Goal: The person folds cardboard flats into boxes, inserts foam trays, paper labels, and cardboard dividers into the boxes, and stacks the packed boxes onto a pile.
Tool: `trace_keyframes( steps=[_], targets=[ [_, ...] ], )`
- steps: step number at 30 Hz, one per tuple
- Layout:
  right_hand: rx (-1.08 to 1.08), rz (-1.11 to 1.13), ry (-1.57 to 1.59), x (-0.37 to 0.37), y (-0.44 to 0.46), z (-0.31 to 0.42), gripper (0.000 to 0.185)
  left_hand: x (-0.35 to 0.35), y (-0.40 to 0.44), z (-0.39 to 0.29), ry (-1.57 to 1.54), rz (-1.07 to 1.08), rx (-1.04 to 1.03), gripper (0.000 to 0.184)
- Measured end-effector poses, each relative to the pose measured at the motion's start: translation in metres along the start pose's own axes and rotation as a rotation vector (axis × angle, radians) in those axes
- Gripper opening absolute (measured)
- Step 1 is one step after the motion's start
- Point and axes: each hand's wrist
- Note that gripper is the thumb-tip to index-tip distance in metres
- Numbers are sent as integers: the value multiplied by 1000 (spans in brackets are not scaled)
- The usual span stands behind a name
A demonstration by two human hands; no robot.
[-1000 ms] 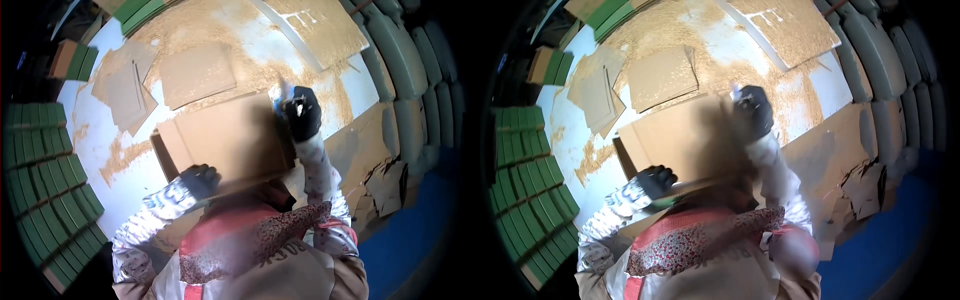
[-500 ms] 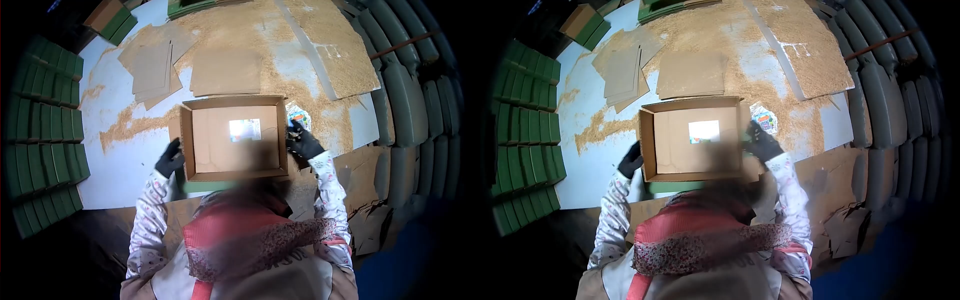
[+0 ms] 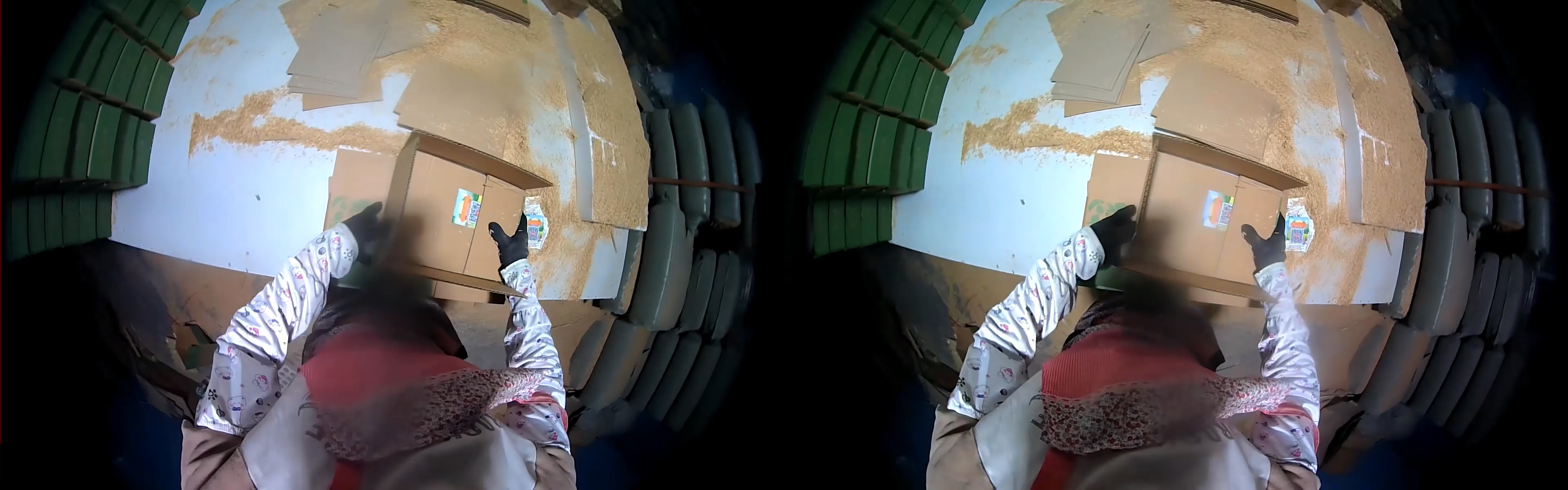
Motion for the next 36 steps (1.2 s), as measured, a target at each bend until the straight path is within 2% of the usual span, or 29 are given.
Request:
trace_keyframes(
  steps=[1,3,6,8,9,12,14,16,17,19,21,22,24,25,26,27,28,29,30,31,33,34,36],
  targets=[
    [54,-26,14,-5,-3,7,52,0,-4,-27,-113,-32,85,88],
    [85,-23,-27,-7,-3,12,51,-8,-10,-71,-668,-261,303,89],
    [105,-33,-71,0,1,4,48,-4,7,-67,-250,-304,247,88],
    [106,-31,-60,5,3,2,47,-6,12,-66,-180,-326,149,88],
    [70,0,-117,7,3,2,56,-4,16,-66,-134,-336,102,88],
    [47,5,-150,6,2,4,56,-10,24,-61,18,-331,-14,88],
    [78,26,-177,11,4,-3,56,-10,22,-85,130,-316,55,106],
    [74,35,-140,8,3,0,56,-47,23,-108,513,-611,346,115],
    [94,0,-151,10,6,-4,58,-36,22,-99,400,-579,234,109],
    [-10,29,10,29,10,-18,52,-26,30,-17,-129,-251,113,103],
    [-101,51,173,45,17,-24,43,-19,8,-26,-465,-122,87,93],
    [-148,69,261,45,23,-27,39,-23,-25,-57,-540,-162,127,86],
    [-276,88,429,42,21,-36,33,-37,-18,28,54,-472,-356,68],
    [-342,114,408,14,9,-12,33,-24,-52,-8,-135,-453,-177,64],
    [-407,142,385,-13,-3,11,34,-22,-72,-10,-340,-507,-153,59],
    [-401,289,208,-47,-7,29,44,-19,-92,-12,-548,-572,-141,57],
    [-576,337,286,-69,7,9,54,-17,-116,-3,-756,-652,-336,52],
    [-361,374,249,-117,-20,37,61,-15,-139,5,-948,-694,-556,47],
    [-343,397,285,-156,-28,35,69,-8,-165,4,-1114,-667,-830,38],
    [-246,459,297,-194,-34,33,75,-1,-187,27,-1026,-819,-727,34],
    [-257,525,237,-262,-44,20,77,19,-227,65,-823,-1056,-506,29],
    [-226,570,165,-289,-47,9,75,29,-244,82,-763,-1126,-452,27],
    [-199,807,131,-318,-59,9,70,46,-272,118,-698,-1244,-397,25]
  ],
)
Point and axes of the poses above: each hand's wrist, its own y-axis towards the middle knuckle, its own x-axis out of the back of the hand, z = x × y, and after that the axes turned 4 degrees about y, right-handed
